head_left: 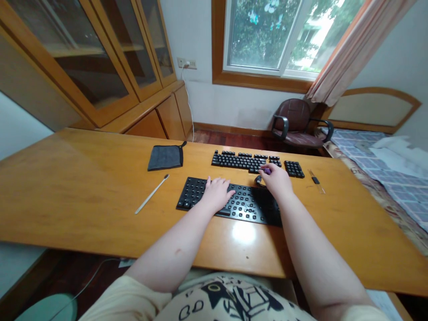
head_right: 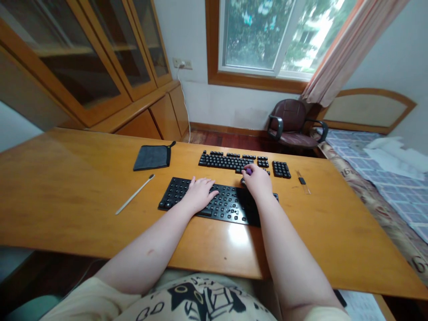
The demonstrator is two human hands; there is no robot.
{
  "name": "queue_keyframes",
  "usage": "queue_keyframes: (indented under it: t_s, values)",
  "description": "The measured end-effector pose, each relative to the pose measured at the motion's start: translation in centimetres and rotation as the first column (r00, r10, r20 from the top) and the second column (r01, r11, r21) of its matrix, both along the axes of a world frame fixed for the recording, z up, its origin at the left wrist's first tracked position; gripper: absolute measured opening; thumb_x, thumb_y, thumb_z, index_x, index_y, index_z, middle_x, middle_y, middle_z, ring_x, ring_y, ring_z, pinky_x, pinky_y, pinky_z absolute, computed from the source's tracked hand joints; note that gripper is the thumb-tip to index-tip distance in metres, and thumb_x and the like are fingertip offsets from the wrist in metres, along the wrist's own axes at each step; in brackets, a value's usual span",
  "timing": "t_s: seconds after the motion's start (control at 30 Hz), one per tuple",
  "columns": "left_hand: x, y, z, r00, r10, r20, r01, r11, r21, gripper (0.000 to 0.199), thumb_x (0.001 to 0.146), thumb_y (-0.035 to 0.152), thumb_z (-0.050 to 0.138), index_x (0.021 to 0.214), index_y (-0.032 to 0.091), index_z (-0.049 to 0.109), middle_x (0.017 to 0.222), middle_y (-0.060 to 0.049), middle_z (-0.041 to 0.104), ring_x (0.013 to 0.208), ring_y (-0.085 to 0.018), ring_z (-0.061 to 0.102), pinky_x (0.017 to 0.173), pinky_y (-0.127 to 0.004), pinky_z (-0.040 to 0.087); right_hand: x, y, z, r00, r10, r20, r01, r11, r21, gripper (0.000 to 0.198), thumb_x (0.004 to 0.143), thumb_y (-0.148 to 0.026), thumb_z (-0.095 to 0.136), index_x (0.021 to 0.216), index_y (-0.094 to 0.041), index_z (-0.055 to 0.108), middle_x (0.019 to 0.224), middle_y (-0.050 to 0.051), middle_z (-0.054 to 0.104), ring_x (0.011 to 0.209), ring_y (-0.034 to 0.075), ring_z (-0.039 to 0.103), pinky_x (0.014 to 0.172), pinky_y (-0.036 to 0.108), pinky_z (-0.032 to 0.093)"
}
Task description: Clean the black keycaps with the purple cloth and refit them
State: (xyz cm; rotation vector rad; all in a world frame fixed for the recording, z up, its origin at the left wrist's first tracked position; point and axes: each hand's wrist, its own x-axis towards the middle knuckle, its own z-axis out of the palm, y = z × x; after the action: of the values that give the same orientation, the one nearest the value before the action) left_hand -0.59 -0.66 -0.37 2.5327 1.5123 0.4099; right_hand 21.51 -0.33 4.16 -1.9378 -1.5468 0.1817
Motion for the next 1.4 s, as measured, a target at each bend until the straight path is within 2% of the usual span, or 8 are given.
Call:
queue_keyframes:
  t_s: [0.2,0.47,0.87,1.0,1.1,1.17,1.27,1.4]
  values:
    - [0.0,0.2,-0.3,1.0,-0.004,0.031,0.004,1.0,0.008,0.042,0.084,0.044,0.044,0.115,0.019,0.053,0.116,-0.011,0.058,0.113,-0.028,0.046,0.104,-0.054,0.017,-0.3,3.4,-1.6,0.951,0.134,0.278,-0.052,0.958,-0.283,0.029,0.077,-0.036,0.052,0.102,-0.028,0.065,0.095,0.006,0.069,0.086,0.024,0.061,0.071,0.033,0.045]
    - [-0.1,0.1,-0.4,0.999,0.002,0.036,-0.003,0.999,0.034,0.04,0.084,0.044,0.045,0.113,0.019,0.053,0.113,-0.011,0.059,0.109,-0.027,0.048,0.103,-0.055,0.018,-0.7,3.7,-3.6,0.913,0.173,0.37,-0.055,0.95,-0.308,0.036,0.082,-0.037,0.045,0.114,-0.027,0.059,0.101,0.008,0.067,0.089,0.025,0.062,0.073,0.033,0.045]
    - [0.1,0.0,-0.2,0.997,0.017,0.073,-0.02,0.999,0.032,0.038,0.083,0.042,0.047,0.112,0.019,0.054,0.113,-0.01,0.059,0.109,-0.026,0.05,0.102,-0.054,0.022,-0.5,3.7,-4.1,0.901,0.226,0.371,-0.091,0.933,-0.349,0.029,0.081,-0.039,0.046,0.102,-0.026,0.064,0.094,0.007,0.069,0.084,0.023,0.063,0.07,0.032,0.045]
    - [0.1,0.2,0.2,0.977,-0.003,0.211,0.002,1.0,0.006,0.037,0.083,0.035,0.049,0.115,0.017,0.053,0.114,-0.01,0.059,0.109,-0.025,0.051,0.101,-0.047,0.031,-1.1,3.1,-3.6,0.898,0.275,0.345,-0.198,0.95,-0.243,0.028,0.08,-0.039,0.05,0.098,-0.025,0.065,0.092,0.006,0.069,0.083,0.022,0.063,0.07,0.031,0.046]
    - [0.2,0.6,0.3,0.889,0.004,0.457,0.024,0.998,-0.056,0.036,0.084,0.03,0.048,0.116,0.015,0.053,0.115,-0.011,0.058,0.106,-0.021,0.053,0.096,-0.037,0.04,-2.2,2.0,-3.0,0.87,0.414,0.269,-0.411,0.909,-0.072,0.029,0.082,-0.039,0.049,0.101,-0.023,0.064,0.098,0.005,0.068,0.088,0.019,0.062,0.078,0.028,0.045]
    - [0.4,0.9,0.0,0.764,0.067,0.642,0.049,0.986,-0.161,0.034,0.084,0.028,0.048,0.115,0.014,0.053,0.11,-0.011,0.06,0.099,-0.019,0.058,0.091,-0.034,0.045,-3.1,1.2,-2.6,0.842,0.495,0.216,-0.505,0.863,-0.007,0.03,0.082,-0.039,0.049,0.102,-0.023,0.063,0.099,0.005,0.068,0.09,0.019,0.062,0.082,0.028,0.044]
    - [0.5,1.5,-0.8,0.561,0.192,0.805,0.167,0.926,-0.338,0.03,0.083,0.025,0.049,0.11,0.014,0.056,0.097,-0.009,0.065,0.083,-0.016,0.063,0.08,-0.032,0.051,-4.2,0.5,-2.4,0.798,0.58,0.162,-0.586,0.81,-0.012,0.03,0.081,-0.038,0.049,0.103,-0.022,0.063,0.1,0.005,0.068,0.092,0.019,0.061,0.084,0.029,0.044]
    - [0.6,2.1,-1.6,0.482,0.255,0.838,0.204,0.898,-0.39,0.025,0.074,0.026,0.061,0.097,0.014,0.061,0.09,-0.007,0.066,0.084,-0.017,0.063,0.081,-0.033,0.05,-4.8,0.4,-2.3,0.769,0.625,0.133,-0.625,0.779,-0.052,0.028,0.081,-0.034,0.049,0.103,-0.022,0.062,0.1,0.006,0.068,0.092,0.02,0.061,0.083,0.03,0.044]
